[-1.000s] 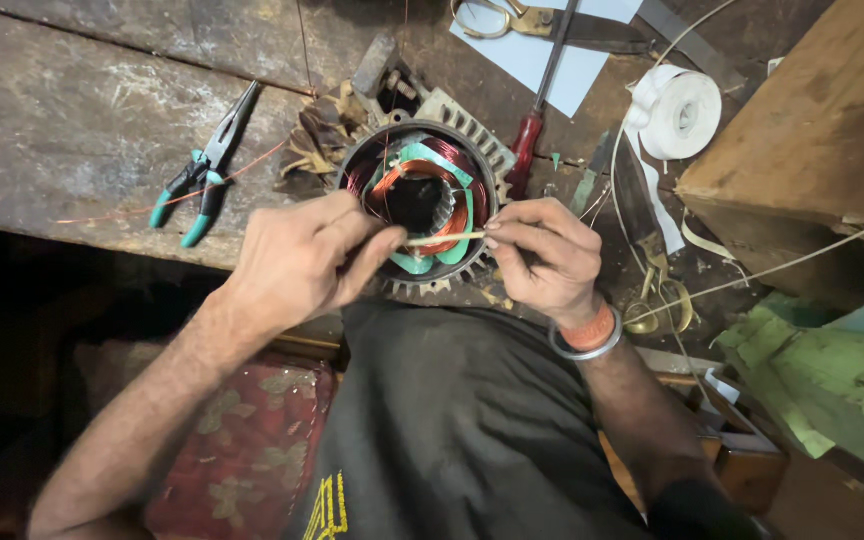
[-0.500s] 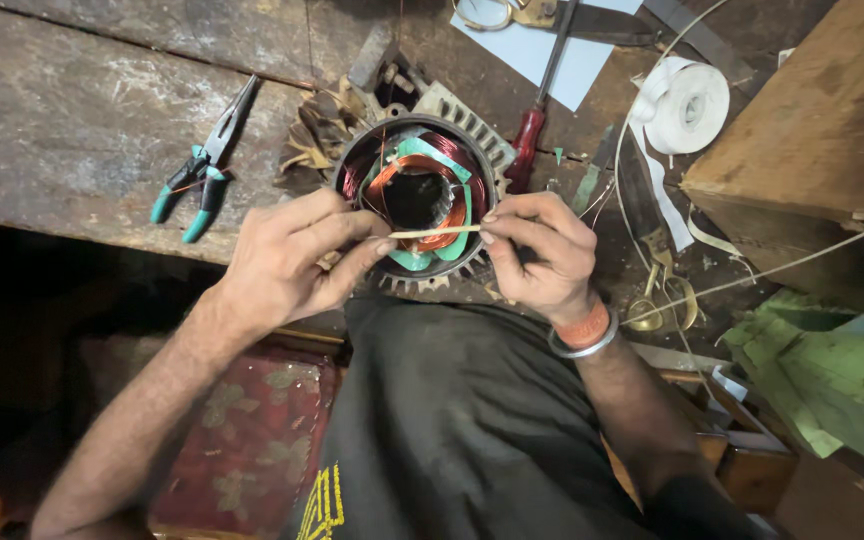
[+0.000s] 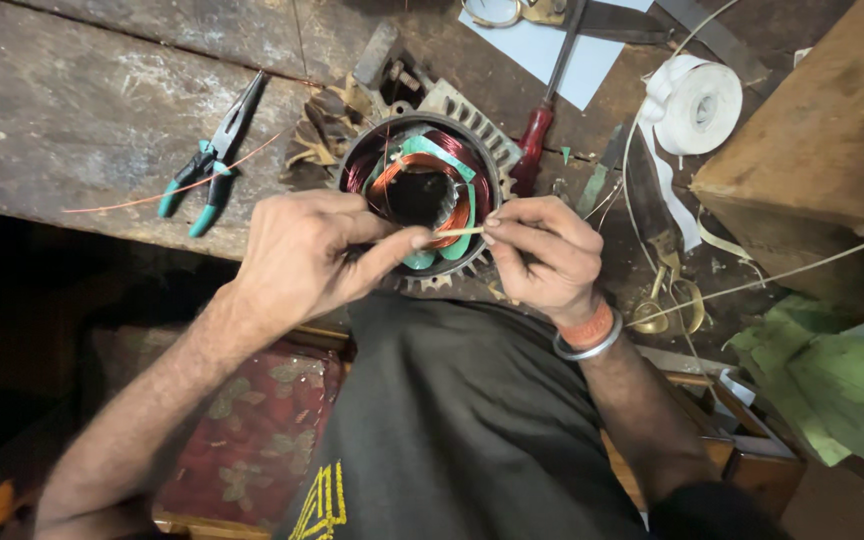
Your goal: The person repairs an electrical motor stator by stripping copper wire insulation, twisting wires together, and securing connections with pliers. The person uses a wooden stick to adjust internal components and continues to manipulate wires within the stator.
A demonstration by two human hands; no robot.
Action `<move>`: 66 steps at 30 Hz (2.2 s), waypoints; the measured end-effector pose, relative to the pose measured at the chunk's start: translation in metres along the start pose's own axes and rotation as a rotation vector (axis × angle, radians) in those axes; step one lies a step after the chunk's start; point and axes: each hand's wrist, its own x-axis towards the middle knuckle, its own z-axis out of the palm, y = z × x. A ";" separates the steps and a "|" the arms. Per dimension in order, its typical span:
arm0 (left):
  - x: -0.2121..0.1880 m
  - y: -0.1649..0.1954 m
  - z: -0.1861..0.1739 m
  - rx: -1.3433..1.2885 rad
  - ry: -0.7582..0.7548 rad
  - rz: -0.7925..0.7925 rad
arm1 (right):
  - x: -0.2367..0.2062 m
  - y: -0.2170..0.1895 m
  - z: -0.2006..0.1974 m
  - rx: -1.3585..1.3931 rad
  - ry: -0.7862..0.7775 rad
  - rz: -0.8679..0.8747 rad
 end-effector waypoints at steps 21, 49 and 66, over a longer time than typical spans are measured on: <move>-0.004 -0.001 -0.007 -0.285 -0.024 -0.037 | 0.009 -0.020 0.000 -0.251 0.013 -0.099; -0.001 0.004 -0.011 -0.137 0.020 0.042 | -0.012 -0.003 0.007 0.136 0.117 0.152; -0.012 -0.003 0.001 -0.139 0.047 0.095 | 0.000 -0.019 -0.003 -0.147 -0.080 0.103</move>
